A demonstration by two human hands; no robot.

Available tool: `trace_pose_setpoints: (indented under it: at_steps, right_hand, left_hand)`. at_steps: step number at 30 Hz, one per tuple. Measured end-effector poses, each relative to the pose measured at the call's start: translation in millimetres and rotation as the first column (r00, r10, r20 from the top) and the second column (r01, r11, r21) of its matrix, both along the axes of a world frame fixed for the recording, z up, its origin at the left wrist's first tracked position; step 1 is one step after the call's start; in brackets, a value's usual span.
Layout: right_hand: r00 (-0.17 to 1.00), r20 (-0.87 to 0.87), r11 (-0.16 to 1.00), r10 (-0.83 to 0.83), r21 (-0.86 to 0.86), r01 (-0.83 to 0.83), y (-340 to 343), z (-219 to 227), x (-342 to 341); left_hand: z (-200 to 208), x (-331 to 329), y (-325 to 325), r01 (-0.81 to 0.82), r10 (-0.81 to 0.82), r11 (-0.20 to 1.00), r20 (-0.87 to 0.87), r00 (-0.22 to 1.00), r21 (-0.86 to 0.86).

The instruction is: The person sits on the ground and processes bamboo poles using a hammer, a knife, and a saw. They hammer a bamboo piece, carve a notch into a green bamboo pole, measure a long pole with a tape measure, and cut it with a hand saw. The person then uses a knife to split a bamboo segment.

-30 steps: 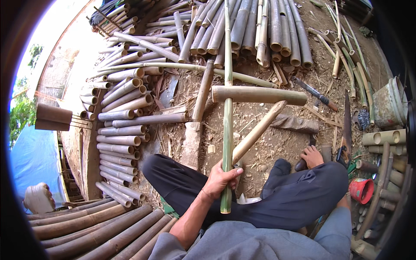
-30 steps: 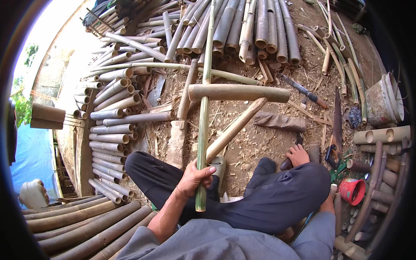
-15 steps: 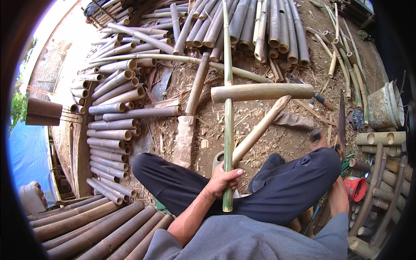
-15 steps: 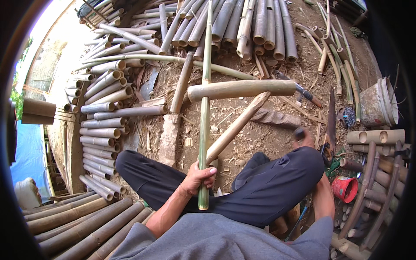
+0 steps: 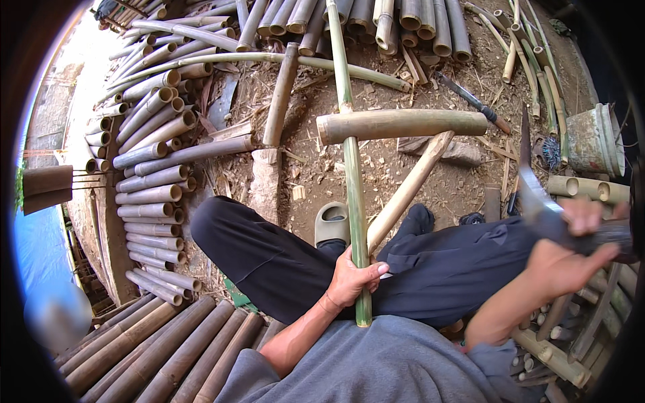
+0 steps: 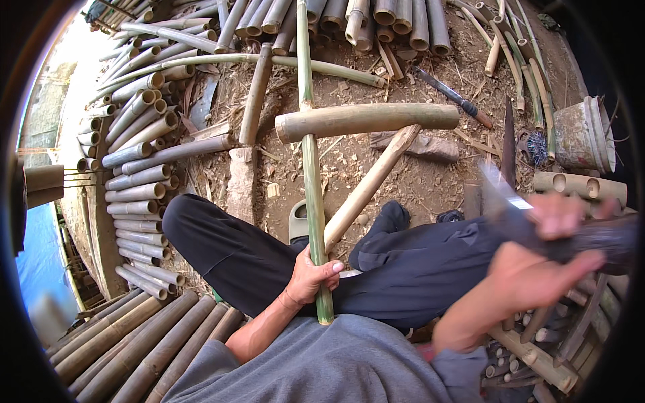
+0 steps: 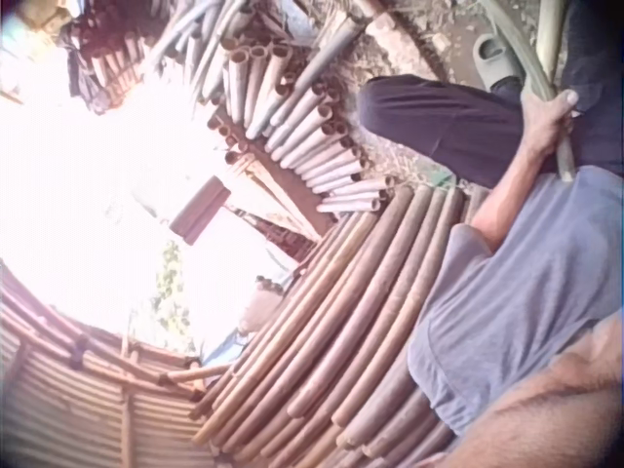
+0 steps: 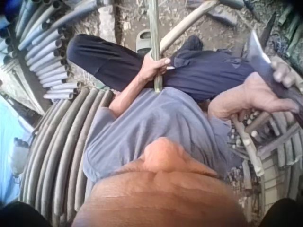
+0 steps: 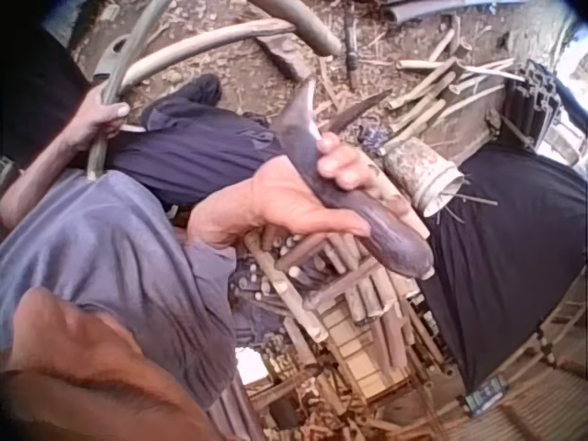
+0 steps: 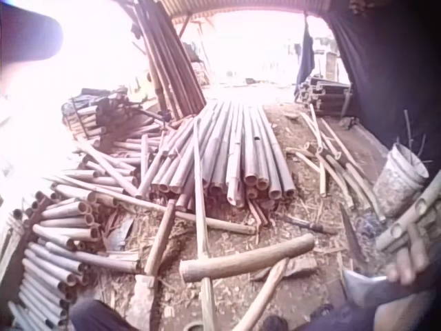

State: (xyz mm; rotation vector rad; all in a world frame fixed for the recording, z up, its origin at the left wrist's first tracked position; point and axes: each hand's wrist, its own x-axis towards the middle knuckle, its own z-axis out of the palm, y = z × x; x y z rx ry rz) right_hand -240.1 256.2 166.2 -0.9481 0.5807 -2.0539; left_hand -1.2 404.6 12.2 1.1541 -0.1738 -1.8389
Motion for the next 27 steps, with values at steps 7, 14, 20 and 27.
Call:
trace_pose_setpoints:
  at_steps: [7, 14, 20, 27]
  right_hand:
    - [0.824, 0.426, 0.807, 0.374, 0.287, -0.516, 62, -113, 86]
    - [0.84, 0.294, 0.775, 0.456, 0.333, -0.537, 84, -128, 113]
    - [0.839, 0.264, 0.769, 0.476, 0.338, -0.543, 85, -133, 118]
    - [0.819, 0.344, 0.743, 0.46, 0.356, -0.567, 83, -140, 120]
  left_hand:
    - [-3, -1, 5, -0.022, 0.022, 1.0, -0.056, 0.998, -0.005]
    - [1, 2, 4, 0.021, -0.023, 0.999, 0.053, 0.998, 0.035]
    - [4, 6, 1, 0.036, -0.047, 0.994, 0.117, 0.992, 0.099]
    - [-4, 11, 4, 0.033, -0.04, 0.993, 0.066, 0.997, 0.111]
